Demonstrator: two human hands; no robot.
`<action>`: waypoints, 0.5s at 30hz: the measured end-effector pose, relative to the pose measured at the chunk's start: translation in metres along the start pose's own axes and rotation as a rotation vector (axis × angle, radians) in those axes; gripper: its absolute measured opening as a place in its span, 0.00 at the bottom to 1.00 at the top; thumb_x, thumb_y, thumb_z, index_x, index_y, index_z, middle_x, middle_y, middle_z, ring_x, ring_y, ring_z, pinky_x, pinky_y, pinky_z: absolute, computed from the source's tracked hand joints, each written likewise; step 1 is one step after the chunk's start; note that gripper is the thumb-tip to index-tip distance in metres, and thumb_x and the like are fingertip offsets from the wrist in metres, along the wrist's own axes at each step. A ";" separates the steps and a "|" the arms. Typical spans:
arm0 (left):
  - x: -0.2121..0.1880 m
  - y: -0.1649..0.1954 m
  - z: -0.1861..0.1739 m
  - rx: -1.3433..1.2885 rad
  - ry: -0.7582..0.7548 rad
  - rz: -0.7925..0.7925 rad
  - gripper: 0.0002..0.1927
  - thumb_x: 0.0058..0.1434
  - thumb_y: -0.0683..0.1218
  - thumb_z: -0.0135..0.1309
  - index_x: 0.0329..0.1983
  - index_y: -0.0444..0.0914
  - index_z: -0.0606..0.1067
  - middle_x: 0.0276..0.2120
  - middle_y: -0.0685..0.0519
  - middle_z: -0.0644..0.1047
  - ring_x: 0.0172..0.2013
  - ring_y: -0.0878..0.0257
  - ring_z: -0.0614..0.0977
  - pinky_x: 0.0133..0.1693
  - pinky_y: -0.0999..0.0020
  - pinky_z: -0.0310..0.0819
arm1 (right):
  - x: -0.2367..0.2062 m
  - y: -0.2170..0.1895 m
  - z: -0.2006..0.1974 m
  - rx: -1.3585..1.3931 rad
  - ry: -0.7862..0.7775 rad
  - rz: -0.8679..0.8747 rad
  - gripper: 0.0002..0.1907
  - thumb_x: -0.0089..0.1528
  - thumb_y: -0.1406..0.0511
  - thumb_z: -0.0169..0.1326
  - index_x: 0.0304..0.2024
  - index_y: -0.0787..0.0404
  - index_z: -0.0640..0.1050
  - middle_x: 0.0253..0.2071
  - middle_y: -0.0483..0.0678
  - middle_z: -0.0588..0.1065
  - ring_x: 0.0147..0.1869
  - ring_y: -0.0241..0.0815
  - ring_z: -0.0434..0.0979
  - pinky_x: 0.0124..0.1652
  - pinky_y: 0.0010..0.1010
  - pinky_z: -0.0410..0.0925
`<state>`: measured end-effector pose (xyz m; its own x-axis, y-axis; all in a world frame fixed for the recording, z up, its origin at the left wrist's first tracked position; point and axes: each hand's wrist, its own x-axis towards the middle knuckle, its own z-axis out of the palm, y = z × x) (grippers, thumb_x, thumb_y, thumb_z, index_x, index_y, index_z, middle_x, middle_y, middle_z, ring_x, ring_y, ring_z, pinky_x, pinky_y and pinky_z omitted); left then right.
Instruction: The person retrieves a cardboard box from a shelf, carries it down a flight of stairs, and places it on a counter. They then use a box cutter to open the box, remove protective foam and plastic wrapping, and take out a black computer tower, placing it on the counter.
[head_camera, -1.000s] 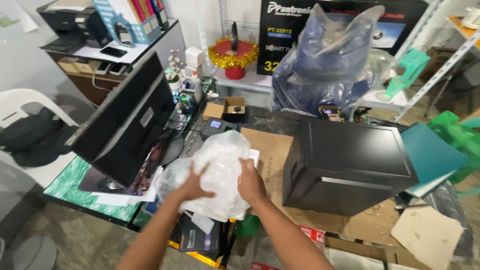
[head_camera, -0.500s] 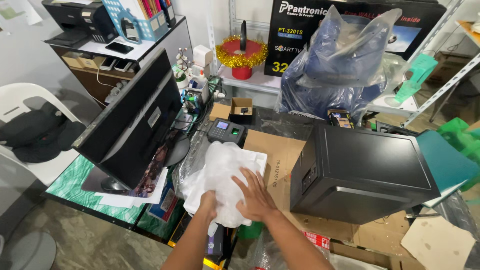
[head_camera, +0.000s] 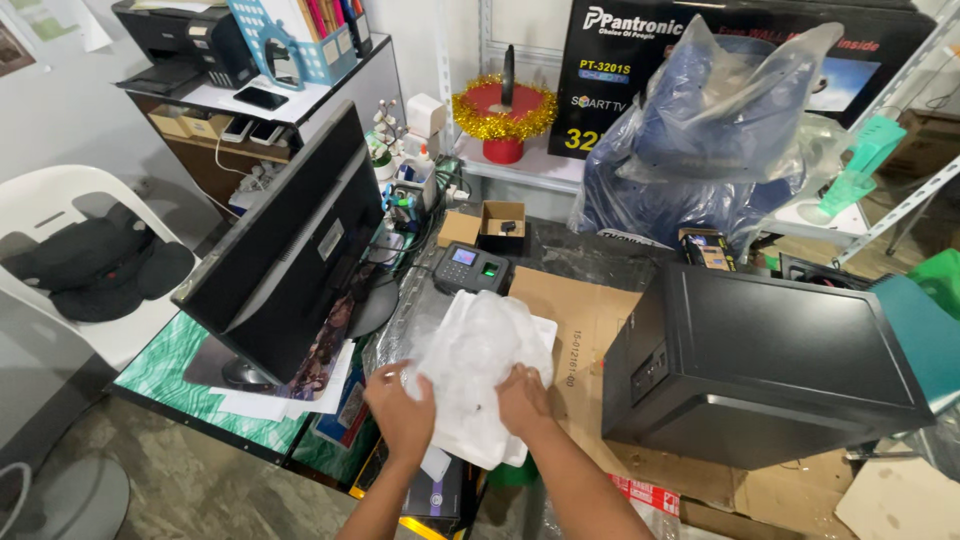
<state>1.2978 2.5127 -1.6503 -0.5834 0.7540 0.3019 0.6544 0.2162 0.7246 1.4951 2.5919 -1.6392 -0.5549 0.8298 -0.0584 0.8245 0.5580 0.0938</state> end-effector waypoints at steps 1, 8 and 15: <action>0.001 -0.001 -0.007 0.056 0.107 -0.063 0.29 0.56 0.51 0.59 0.61 0.36 0.72 0.61 0.34 0.70 0.62 0.37 0.69 0.62 0.53 0.61 | 0.002 0.000 0.001 0.022 -0.009 0.011 0.17 0.66 0.64 0.42 0.50 0.60 0.79 0.53 0.56 0.76 0.63 0.54 0.70 0.63 0.45 0.56; 0.004 -0.024 0.017 -0.633 -0.650 -0.965 0.37 0.63 0.58 0.49 0.75 0.52 0.54 0.64 0.46 0.72 0.61 0.43 0.76 0.59 0.34 0.66 | -0.025 -0.031 -0.061 0.315 -0.406 -0.048 0.37 0.67 0.45 0.44 0.67 0.64 0.64 0.72 0.61 0.58 0.79 0.59 0.49 0.72 0.61 0.33; -0.006 -0.038 0.059 -0.743 -0.710 -1.091 0.29 0.62 0.58 0.55 0.63 0.42 0.71 0.53 0.47 0.79 0.50 0.52 0.80 0.49 0.48 0.72 | -0.060 -0.038 -0.045 0.179 -0.400 -0.011 0.48 0.57 0.49 0.57 0.74 0.53 0.50 0.78 0.54 0.46 0.82 0.58 0.38 0.72 0.57 0.31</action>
<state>1.3051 2.5362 -1.7160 -0.1195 0.6174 -0.7775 -0.4511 0.6639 0.5965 1.4916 2.5209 -1.5948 -0.5060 0.7406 -0.4422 0.8448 0.5290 -0.0807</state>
